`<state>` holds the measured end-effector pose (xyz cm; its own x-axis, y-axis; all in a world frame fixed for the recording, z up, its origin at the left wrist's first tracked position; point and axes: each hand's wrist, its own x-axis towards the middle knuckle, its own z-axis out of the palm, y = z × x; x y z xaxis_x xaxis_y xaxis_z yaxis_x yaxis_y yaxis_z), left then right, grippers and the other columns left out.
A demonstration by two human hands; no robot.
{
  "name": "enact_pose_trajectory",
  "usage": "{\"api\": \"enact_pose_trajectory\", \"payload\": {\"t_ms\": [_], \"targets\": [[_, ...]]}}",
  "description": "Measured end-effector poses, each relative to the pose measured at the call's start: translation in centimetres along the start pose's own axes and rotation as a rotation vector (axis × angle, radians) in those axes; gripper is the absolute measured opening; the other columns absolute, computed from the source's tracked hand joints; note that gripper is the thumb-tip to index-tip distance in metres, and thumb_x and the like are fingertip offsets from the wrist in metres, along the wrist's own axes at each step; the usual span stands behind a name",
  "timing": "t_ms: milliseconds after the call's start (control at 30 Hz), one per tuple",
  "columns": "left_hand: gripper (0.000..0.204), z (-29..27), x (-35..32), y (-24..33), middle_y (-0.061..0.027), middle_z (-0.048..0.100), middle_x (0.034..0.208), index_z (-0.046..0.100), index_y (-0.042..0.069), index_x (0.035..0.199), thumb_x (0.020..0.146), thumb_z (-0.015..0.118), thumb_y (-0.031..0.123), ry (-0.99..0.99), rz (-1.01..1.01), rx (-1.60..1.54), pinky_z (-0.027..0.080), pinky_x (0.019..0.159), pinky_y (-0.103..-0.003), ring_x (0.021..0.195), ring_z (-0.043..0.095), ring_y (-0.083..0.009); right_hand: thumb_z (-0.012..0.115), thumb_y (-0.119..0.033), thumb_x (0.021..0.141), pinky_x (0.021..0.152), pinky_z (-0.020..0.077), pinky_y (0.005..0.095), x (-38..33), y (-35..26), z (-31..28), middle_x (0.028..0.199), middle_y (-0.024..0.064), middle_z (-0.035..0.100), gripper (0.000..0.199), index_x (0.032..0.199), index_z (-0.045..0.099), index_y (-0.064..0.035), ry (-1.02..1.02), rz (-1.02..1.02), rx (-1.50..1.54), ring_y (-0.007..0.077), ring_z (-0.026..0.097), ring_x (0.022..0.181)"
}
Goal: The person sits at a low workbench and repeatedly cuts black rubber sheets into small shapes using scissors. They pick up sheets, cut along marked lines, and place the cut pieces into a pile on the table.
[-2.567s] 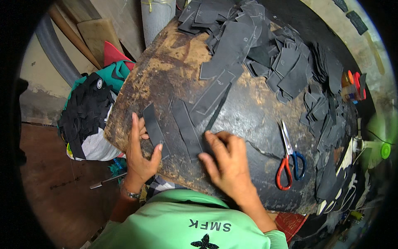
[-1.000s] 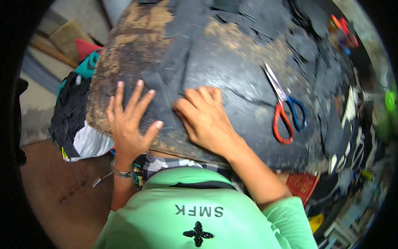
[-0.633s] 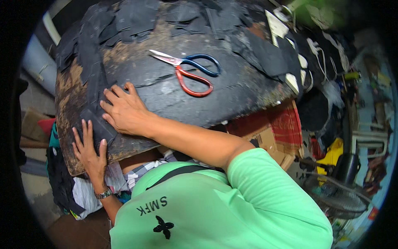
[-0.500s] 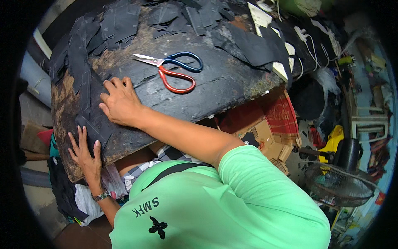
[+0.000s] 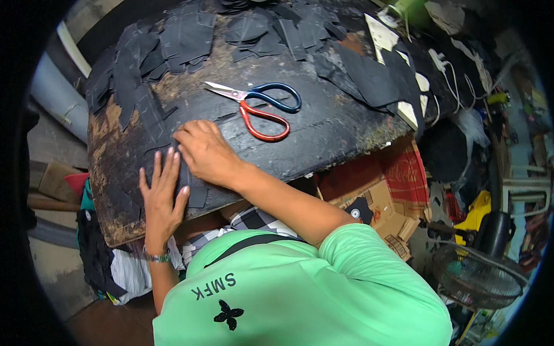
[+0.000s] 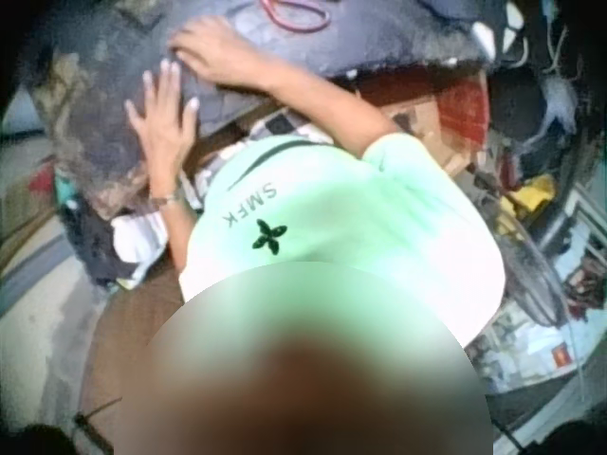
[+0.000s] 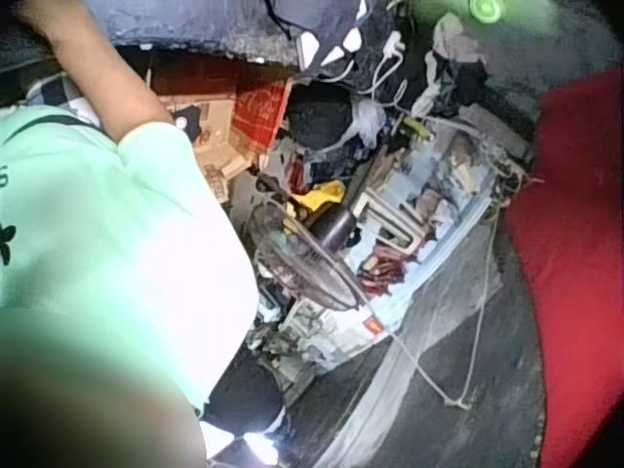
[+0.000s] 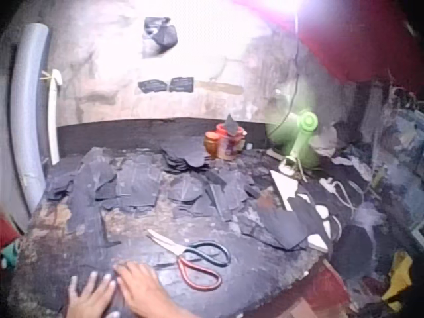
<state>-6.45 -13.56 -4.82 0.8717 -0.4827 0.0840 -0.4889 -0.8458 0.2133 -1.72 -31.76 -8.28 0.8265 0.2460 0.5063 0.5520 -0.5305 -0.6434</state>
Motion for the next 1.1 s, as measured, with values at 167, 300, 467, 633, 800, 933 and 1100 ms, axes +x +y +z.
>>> {"api": "enact_pose_trajectory", "payload": {"t_ms": [167,300,467,633,800,933,1100], "targets": [[0.055,0.6,1.2,-0.3,-0.0044,0.039,0.151,0.047,0.013,0.141,0.089,0.054,0.028,0.058,0.025,-0.047,0.009,0.116,-0.054,0.143,0.027,-0.0255,0.061,-0.007,0.082,0.092,0.039,0.0449,0.5,0.0,0.2,0.102,0.0134,0.059,0.025,0.107,0.063,-0.0013,0.086,-0.034,-0.008,0.0318,0.054,0.102],[0.057,0.5,0.8,-0.7,-0.0061,0.042,0.148,0.047,0.013,0.141,0.086,0.058,0.023,0.088,0.037,-0.118,0.011,0.116,-0.052,0.141,0.031,-0.0267,0.061,-0.001,0.073,0.086,0.0404,0.0436,0.4,0.1,0.3,0.104,0.0147,0.055,0.035,0.108,0.063,-0.002,0.033,0.005,-0.085,0.0334,0.051,0.099],[0.055,0.4,0.9,-0.5,-0.0071,0.04,0.15,0.05,0.016,0.139,0.086,0.059,0.025,0.044,0.02,-0.102,0.01,0.116,-0.052,0.142,0.03,-0.028,0.059,0.005,0.074,0.086,0.0413,0.0404,0.4,0.6,0.2,0.1,0.015,0.053,0.034,0.108,0.063,-0.001,0.106,-0.001,-0.053,0.0326,0.051,0.096],[0.05,0.4,0.4,-0.2,-0.0071,0.039,0.15,0.054,0.02,0.137,0.088,0.06,0.028,0.071,0.068,-0.042,0.011,0.116,-0.051,0.142,0.03,-0.0284,0.058,0.005,0.076,0.084,0.0428,0.0418,0.5,0.8,0.4,0.099,0.0153,0.052,0.031,0.106,0.063,-0.0008,0.176,0.019,-0.019,0.0341,0.054,0.095],[0.054,1.2,0.3,-1.1,-0.0122,0.04,0.149,0.048,0.016,0.141,0.089,0.059,0.024,0.139,0.031,-0.102,0.016,0.115,-0.051,0.141,0.032,-0.0294,0.059,0.005,0.072,0.084,0.04,0.0449,0.7,1.4,0.6,0.102,0.0167,0.052,0.034,0.104,0.063,-0.0066,0.185,0.097,-0.145,0.0356,0.053,0.1],[0.056,2.3,0.2,-2.8,-0.0135,0.044,0.146,0.044,0.006,0.141,0.087,0.057,0.009,0.363,0.072,-0.319,0.025,0.114,-0.045,0.138,0.037,-0.0301,0.053,0.009,0.076,0.08,0.0489,0.0419,0.6,2.3,0.3,0.097,0.0196,0.056,0.034,0.103,0.066,-0.0063,0.311,0.129,-0.107,0.0368,0.06,0.09],[0.041,2.6,0.2,-3.9,-0.0134,0.051,0.139,0.057,0.004,0.128,0.087,0.055,0.004,0.386,-0.003,-0.49,0.03,0.113,-0.041,0.135,0.041,-0.0292,0.056,0.006,0.079,0.086,0.0479,0.0415,0.8,3.2,-0.3,0.102,0.0212,0.055,0.026,0.102,0.065,-0.0021,0.298,0.204,0.092,0.0378,0.059,0.095]]}}
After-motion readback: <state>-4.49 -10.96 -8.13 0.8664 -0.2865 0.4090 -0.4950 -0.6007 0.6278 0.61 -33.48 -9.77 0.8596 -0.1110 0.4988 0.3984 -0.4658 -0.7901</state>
